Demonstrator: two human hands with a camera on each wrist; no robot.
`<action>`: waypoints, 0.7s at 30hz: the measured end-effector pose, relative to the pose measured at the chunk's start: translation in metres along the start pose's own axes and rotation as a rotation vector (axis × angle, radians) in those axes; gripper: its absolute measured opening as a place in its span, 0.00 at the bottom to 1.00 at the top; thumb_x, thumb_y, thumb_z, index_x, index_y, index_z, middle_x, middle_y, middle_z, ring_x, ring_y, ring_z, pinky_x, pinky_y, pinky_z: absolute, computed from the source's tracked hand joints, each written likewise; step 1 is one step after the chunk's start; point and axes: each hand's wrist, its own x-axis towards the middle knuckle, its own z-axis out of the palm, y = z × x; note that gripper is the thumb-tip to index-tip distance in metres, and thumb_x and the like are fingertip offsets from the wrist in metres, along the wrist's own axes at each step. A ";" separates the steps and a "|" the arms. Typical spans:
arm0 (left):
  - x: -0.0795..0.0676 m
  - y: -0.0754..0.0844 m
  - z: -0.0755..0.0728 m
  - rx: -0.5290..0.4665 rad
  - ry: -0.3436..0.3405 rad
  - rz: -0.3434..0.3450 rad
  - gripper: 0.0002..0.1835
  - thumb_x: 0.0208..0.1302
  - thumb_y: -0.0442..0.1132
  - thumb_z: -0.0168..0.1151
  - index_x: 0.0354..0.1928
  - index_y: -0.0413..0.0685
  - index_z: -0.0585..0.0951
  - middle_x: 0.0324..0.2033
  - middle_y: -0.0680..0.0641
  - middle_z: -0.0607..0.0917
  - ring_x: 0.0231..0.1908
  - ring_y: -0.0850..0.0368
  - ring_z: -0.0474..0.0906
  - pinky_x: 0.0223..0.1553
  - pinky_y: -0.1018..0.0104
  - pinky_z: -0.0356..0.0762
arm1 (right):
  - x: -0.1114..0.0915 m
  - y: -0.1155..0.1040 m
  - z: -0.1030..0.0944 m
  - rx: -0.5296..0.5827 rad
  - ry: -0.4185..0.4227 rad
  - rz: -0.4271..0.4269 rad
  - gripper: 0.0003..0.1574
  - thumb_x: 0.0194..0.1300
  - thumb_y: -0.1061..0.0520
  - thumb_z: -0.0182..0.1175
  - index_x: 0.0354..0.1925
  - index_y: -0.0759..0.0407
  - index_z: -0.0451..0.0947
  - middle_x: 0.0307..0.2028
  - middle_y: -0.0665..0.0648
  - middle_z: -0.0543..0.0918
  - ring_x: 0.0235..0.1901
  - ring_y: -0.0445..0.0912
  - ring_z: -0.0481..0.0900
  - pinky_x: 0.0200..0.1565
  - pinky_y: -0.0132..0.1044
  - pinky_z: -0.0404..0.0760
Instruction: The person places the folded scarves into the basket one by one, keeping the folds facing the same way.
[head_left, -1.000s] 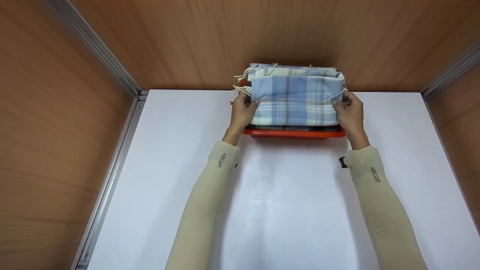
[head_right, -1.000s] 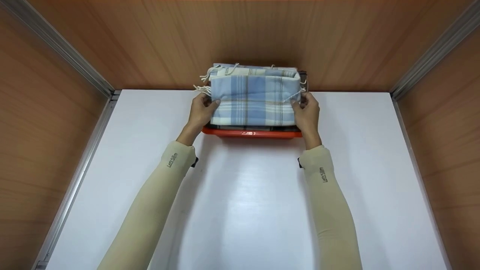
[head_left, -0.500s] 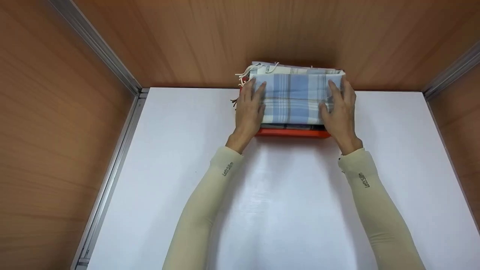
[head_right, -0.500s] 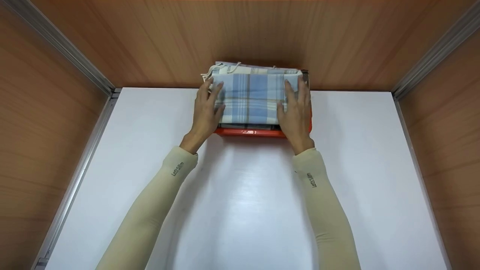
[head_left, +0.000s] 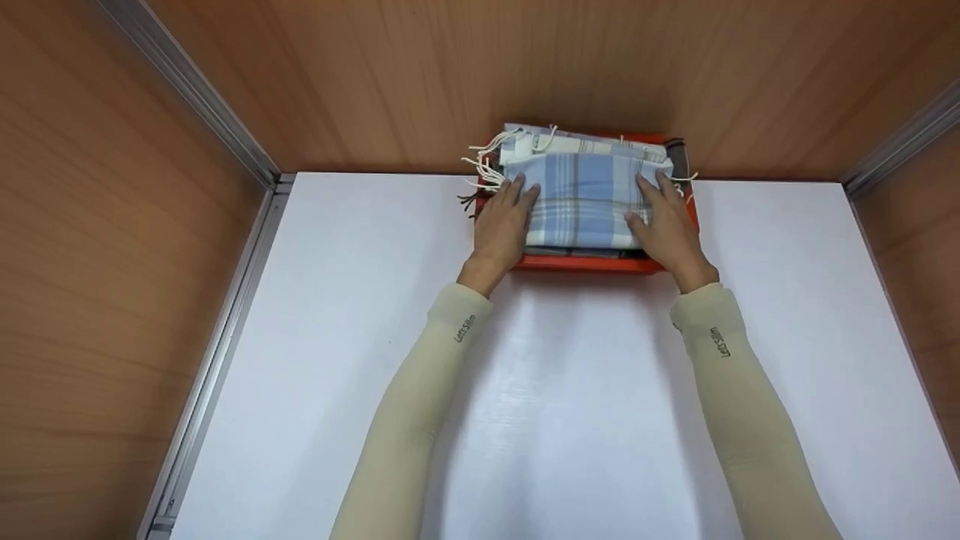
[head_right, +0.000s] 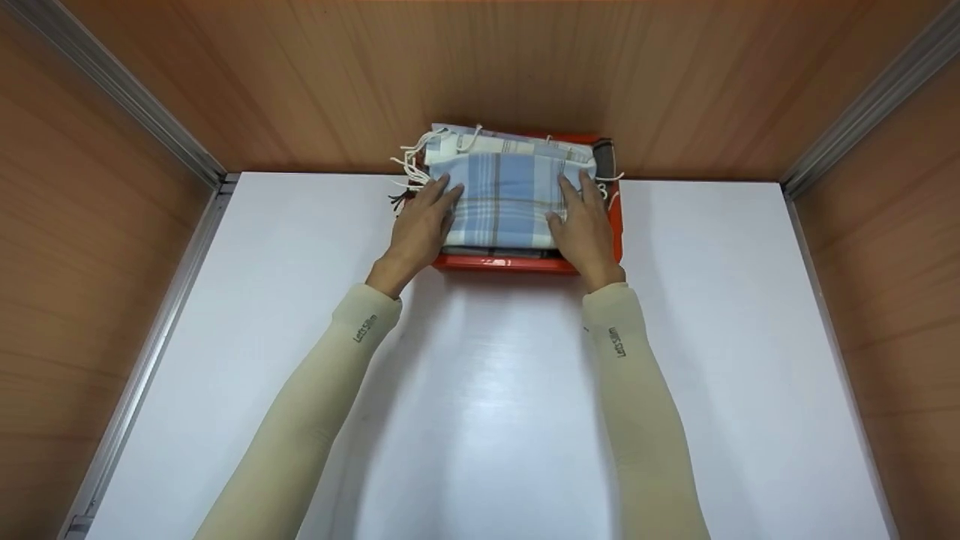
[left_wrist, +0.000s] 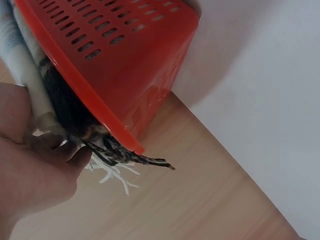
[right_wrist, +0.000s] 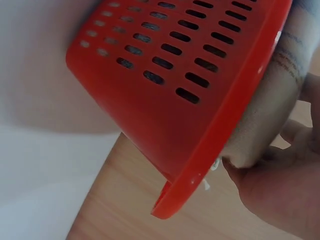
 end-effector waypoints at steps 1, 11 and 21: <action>0.000 0.001 0.000 0.002 -0.002 0.002 0.25 0.85 0.37 0.47 0.79 0.50 0.69 0.80 0.41 0.63 0.80 0.43 0.57 0.78 0.52 0.60 | 0.000 0.000 0.000 -0.009 -0.001 0.000 0.42 0.79 0.54 0.59 0.83 0.58 0.57 0.84 0.67 0.47 0.82 0.64 0.45 0.78 0.63 0.52; 0.005 0.009 0.005 0.017 -0.020 -0.017 0.28 0.79 0.27 0.46 0.78 0.49 0.71 0.78 0.39 0.66 0.77 0.39 0.63 0.75 0.51 0.66 | 0.005 -0.001 -0.004 -0.051 -0.029 0.009 0.42 0.77 0.57 0.60 0.81 0.63 0.59 0.82 0.71 0.50 0.81 0.67 0.49 0.78 0.63 0.53; 0.007 0.015 0.007 -0.028 -0.072 -0.048 0.27 0.82 0.31 0.47 0.78 0.51 0.71 0.79 0.42 0.66 0.78 0.41 0.62 0.73 0.48 0.68 | 0.004 0.003 -0.007 -0.079 -0.054 0.030 0.42 0.76 0.56 0.61 0.81 0.63 0.59 0.82 0.72 0.51 0.81 0.68 0.50 0.78 0.62 0.53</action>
